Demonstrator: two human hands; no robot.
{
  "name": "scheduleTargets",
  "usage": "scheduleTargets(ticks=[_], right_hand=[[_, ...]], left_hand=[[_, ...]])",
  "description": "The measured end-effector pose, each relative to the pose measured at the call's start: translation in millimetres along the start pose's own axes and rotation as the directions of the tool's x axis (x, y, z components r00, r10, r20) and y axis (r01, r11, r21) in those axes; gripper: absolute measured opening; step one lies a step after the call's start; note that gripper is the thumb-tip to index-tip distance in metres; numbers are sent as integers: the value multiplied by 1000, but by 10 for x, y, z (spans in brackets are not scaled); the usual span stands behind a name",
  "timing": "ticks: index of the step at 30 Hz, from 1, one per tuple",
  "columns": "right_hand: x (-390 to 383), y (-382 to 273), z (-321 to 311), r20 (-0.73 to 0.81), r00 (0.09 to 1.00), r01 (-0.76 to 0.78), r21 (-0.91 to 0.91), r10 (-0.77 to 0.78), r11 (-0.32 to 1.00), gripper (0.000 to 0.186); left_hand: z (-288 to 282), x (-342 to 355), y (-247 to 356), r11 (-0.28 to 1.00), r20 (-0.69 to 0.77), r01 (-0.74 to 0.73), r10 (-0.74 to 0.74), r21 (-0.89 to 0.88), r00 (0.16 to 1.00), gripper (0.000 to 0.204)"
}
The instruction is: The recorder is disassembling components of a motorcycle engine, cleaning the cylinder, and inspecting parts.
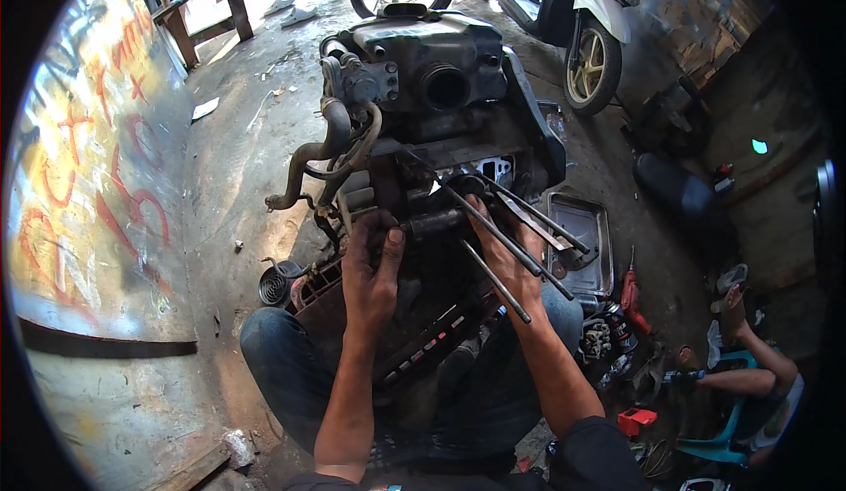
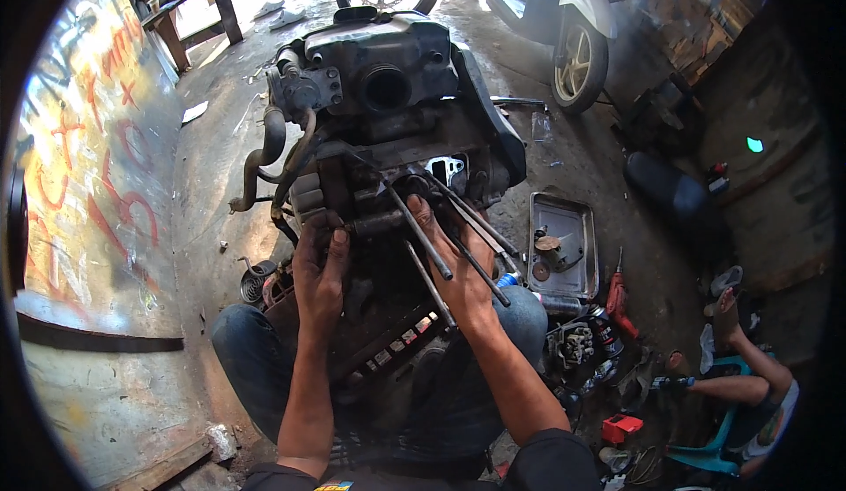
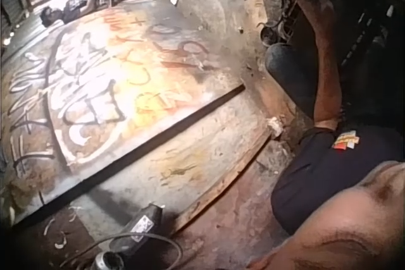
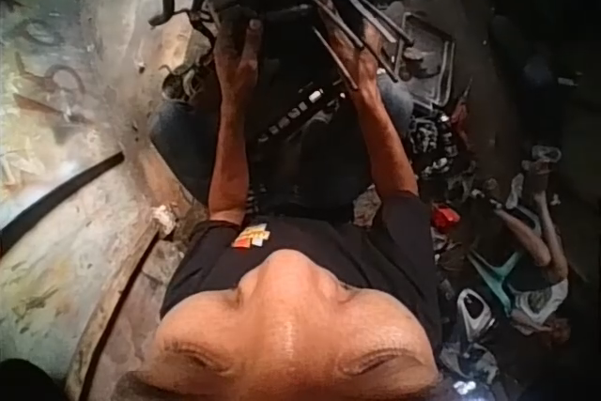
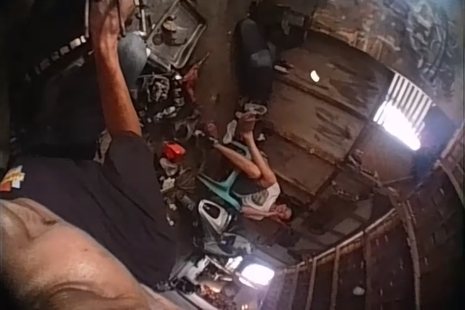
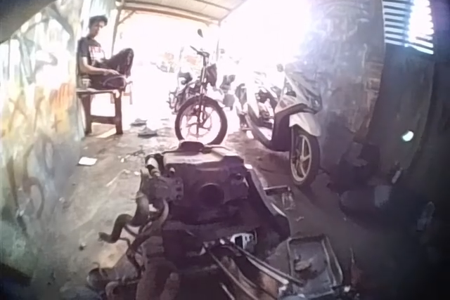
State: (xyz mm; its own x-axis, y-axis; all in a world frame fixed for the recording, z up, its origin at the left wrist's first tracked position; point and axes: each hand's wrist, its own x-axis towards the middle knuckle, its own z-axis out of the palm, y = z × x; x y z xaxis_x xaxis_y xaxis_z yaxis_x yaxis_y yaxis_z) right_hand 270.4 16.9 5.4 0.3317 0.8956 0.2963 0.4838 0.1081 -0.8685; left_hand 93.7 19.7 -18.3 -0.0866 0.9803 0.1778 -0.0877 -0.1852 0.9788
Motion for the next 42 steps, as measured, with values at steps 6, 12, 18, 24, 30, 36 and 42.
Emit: scheduleTargets(ticks=[6, 12, 18, 24, 30, 36, 42], right_hand=[[28, -144, 39, 44, 992, -127, 168, 122, 978, 40], [32, 80, 166, -70, 997, 3, 215, 13, 977, 36], [-45, -30, 108, -133, 981, -94, 322, 143, 942, 32], [-90, -39, -44, -51, 995, -71, 162, 80, 984, 32], [-120, -63, -122, 24, 999, -47, 122, 44, 991, 31], [-258, -148, -164, 20, 1000, -12, 127, 10, 992, 18], [-271, -96, -122, -77, 976, -156, 409, 205, 899, 28]], left_hand=[[1, -17, -28, 998, 6, 10, -10, -65, 1000, 27], [40, -42, -59, 998, 4, 6, -6, -65, 1000, 28], [53, -160, 114, 998, 36, 8, -6, -69, 999, 25], [122, -135, 106, 996, -12, -37, 36, -86, 999, 22], [88, -115, 99, 997, 4, 14, -13, -76, 1000, 20], [32, -128, 112, 982, 60, 107, -98, -159, 993, 24], [51, -118, 139, 977, 20, 110, -108, -183, 994, 20]])
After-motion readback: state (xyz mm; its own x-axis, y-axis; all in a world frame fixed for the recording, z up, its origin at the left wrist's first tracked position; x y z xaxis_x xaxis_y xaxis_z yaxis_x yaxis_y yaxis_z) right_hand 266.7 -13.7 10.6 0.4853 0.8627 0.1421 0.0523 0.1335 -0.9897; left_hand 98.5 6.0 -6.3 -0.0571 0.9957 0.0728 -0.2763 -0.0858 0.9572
